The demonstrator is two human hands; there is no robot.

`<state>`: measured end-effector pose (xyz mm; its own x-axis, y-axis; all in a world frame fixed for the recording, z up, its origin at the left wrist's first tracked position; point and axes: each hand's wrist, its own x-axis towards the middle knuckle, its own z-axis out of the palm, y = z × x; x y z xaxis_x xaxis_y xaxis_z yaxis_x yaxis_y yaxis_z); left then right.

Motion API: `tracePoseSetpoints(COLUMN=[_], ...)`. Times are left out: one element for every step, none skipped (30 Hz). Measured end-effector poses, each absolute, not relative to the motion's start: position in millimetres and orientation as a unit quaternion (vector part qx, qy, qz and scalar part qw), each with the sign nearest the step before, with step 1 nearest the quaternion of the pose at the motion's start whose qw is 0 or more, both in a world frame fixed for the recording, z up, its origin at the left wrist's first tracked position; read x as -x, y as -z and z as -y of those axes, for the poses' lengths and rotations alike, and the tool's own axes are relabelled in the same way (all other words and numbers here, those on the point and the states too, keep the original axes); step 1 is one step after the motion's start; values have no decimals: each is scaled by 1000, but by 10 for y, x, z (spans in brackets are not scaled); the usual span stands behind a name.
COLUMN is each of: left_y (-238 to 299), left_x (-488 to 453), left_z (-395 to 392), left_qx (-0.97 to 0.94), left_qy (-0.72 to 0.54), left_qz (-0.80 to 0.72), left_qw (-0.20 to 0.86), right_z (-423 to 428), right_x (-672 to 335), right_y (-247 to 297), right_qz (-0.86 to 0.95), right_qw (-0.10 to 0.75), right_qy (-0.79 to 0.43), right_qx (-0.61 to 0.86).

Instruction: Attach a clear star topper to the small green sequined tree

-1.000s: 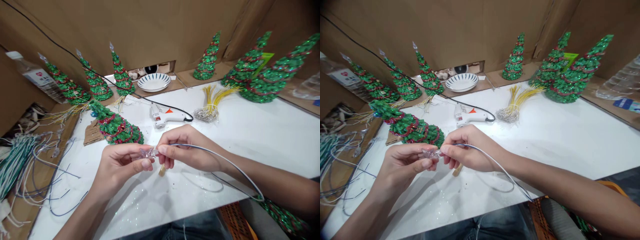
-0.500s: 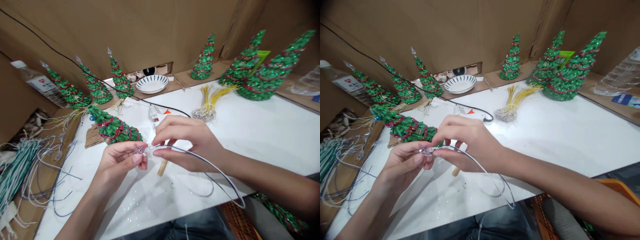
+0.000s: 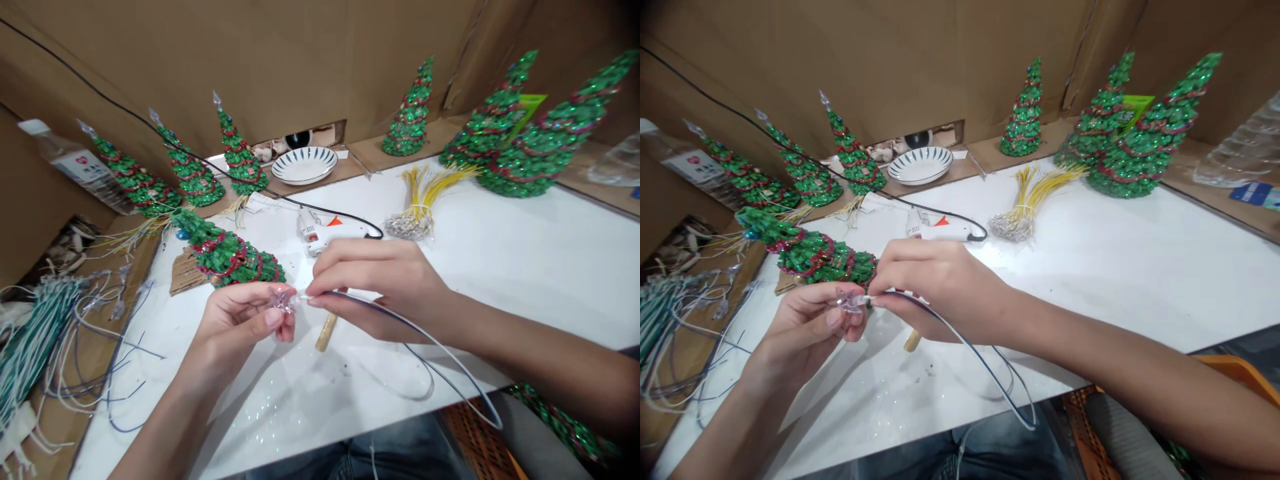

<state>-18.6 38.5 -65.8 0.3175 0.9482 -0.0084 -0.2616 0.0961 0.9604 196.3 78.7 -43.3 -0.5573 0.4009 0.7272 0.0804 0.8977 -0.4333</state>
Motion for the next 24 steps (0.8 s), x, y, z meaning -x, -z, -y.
tracePoseSetpoints(left_y=[654, 652, 650, 649, 650, 651, 653, 655, 657, 658, 657, 656, 652, 647, 641, 635, 628, 622, 617, 613, 609, 607, 604, 602], left_x=[184, 181, 178, 176, 175, 175, 177, 179, 182, 185, 187, 188, 189, 188, 186, 183, 179, 175, 170, 165, 160, 155, 152, 149], left_z=[-386, -387, -389, -391, -393, -394, -395, -396, -396, -397, -398, -398, -397, -397, -395, -394, -393, -392, -393, -394, -396, -399, -401, -402], left_qx=[-486, -487, -488, -489, -490, -492, -493, -494, -494, -494, -493, -492, -491, -490, -489, -487, -484, -481, -477, -472, -467, -462, -457, -452], left_qy=[-463, -461, -459, -457, -454, -450, -447, -444, -441, -440, -439, -440, -441, -443, -445, -447, -448, -450, -450, -449, -448, -446, -445, -443], left_qz=[-354, -354, -355, -355, -354, -354, -352, -351, -350, -349, -350, -352, -353, -354, -353, -351, -350, -347, -344, -342, -340, -337, -336, -335], left_qw=[651, 652, 652, 653, 654, 656, 658, 660, 663, 664, 664, 664, 663, 662, 662, 663, 665, 668, 672, 677, 683, 688, 693, 698], right_z=[-781, -775, -770, -766, -763, -763, -764, -765, -767, -769, -770, -770, -769, -767, -765, -763, -761, -760, -759, -758, -758, -758, -758, -758], right_x=[-1961, -1959, -1957, -1955, -1955, -1955, -1956, -1958, -1960, -1962, -1964, -1965, -1966, -1967, -1967, -1968, -1968, -1970, -1971, -1973, -1974, -1974, -1973, -1972], right_y=[428, 425, 425, 428, 433, 441, 449, 458, 465, 472, 478, 484, 490, 496, 503, 510, 518, 525, 531, 537, 541, 544, 546, 548], right_qz=[864, 863, 863, 862, 862, 863, 865, 867, 869, 872, 874, 876, 877, 877, 875, 873, 870, 868, 868, 868, 869, 870, 870, 871], right_qw=[450, 449, 448, 447, 446, 446, 446, 446, 447, 445, 444, 443, 443, 445, 450, 456, 461, 465, 467, 467, 467, 467, 467, 467], right_qy=[-179, -181, -184, -186, -186, -184, -180, -173, -165, -156, -148, -139, -129, -118, -107, -95, -84, -74, -67, -60, -54, -47, -41, -36], right_qx=[140, 143, 147, 150, 152, 150, 145, 140, 135, 132, 130, 131, 133, 137, 141, 146, 151, 154, 156, 156, 155, 154, 151, 149])
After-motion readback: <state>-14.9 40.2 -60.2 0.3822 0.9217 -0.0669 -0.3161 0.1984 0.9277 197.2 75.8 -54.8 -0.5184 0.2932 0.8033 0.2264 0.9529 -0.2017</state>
